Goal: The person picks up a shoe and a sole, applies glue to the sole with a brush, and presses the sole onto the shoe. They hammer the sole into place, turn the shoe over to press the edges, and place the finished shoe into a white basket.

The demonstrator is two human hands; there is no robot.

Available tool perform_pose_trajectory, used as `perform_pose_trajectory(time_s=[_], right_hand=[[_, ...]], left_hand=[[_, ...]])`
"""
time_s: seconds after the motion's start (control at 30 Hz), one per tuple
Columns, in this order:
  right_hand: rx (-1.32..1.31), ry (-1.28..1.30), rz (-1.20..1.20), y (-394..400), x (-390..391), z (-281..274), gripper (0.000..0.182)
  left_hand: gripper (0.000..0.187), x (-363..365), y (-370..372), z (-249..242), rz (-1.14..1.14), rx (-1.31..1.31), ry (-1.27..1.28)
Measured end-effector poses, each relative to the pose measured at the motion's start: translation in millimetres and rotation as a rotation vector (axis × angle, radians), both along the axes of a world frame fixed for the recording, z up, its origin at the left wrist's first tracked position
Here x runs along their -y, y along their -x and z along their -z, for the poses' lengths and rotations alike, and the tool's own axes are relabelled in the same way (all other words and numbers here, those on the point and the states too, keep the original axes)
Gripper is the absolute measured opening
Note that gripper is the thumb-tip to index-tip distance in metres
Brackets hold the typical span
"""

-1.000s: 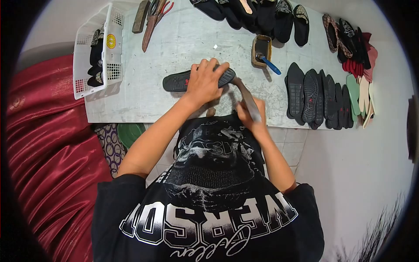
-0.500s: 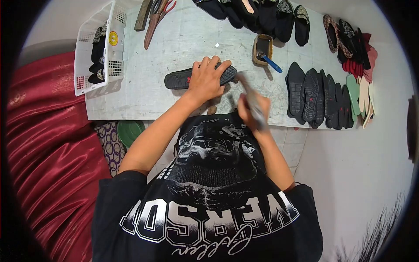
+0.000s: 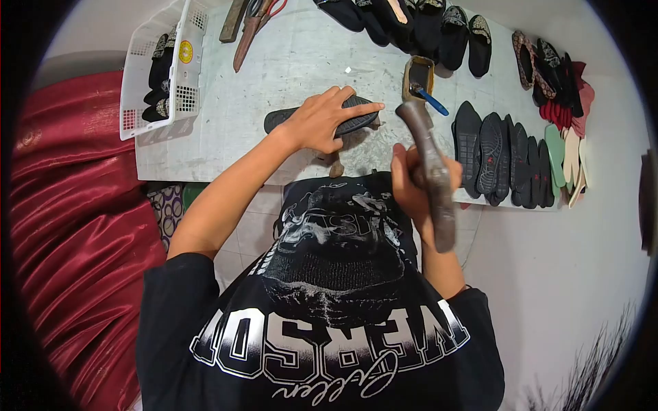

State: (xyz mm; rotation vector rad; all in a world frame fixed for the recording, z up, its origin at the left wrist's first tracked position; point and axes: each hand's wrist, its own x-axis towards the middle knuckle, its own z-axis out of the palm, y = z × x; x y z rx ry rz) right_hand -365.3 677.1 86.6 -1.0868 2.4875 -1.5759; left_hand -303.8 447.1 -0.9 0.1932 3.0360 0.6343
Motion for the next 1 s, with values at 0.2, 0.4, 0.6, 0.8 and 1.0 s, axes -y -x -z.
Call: perform_pose_trajectory(time_s=[0.2,0.4,0.6,0.8,1.0], right_hand=[[0.374,-0.490,-0.059,-14.2,-22.7,130.0,0.013],[0.267,-0.068,-0.100,-7.1,-18.4,31.7,0.010],[0.082,0.094,-0.044,-6.1,-1.6,31.9,0.009],[0.344,-0.081,-0.116,-10.0,-12.0,96.6,0.012],[0.135,0.024,-0.036,-13.7,-3.9,37.4,0.013]], left_hand=[[0.103,-9.3,1.7,3.2,-0.040,-0.013,0.024],[0.102,-12.1,2.8,5.3,-0.075,-0.010,0.034],[0.102,-13.5,1.8,4.5,-0.093,-0.012,0.046],[0.100,-17.9,0.8,3.8,-0.197,0.053,0.030],[0.098,-35.0,-4.6,6.2,-0.276,-0.036,0.057]])
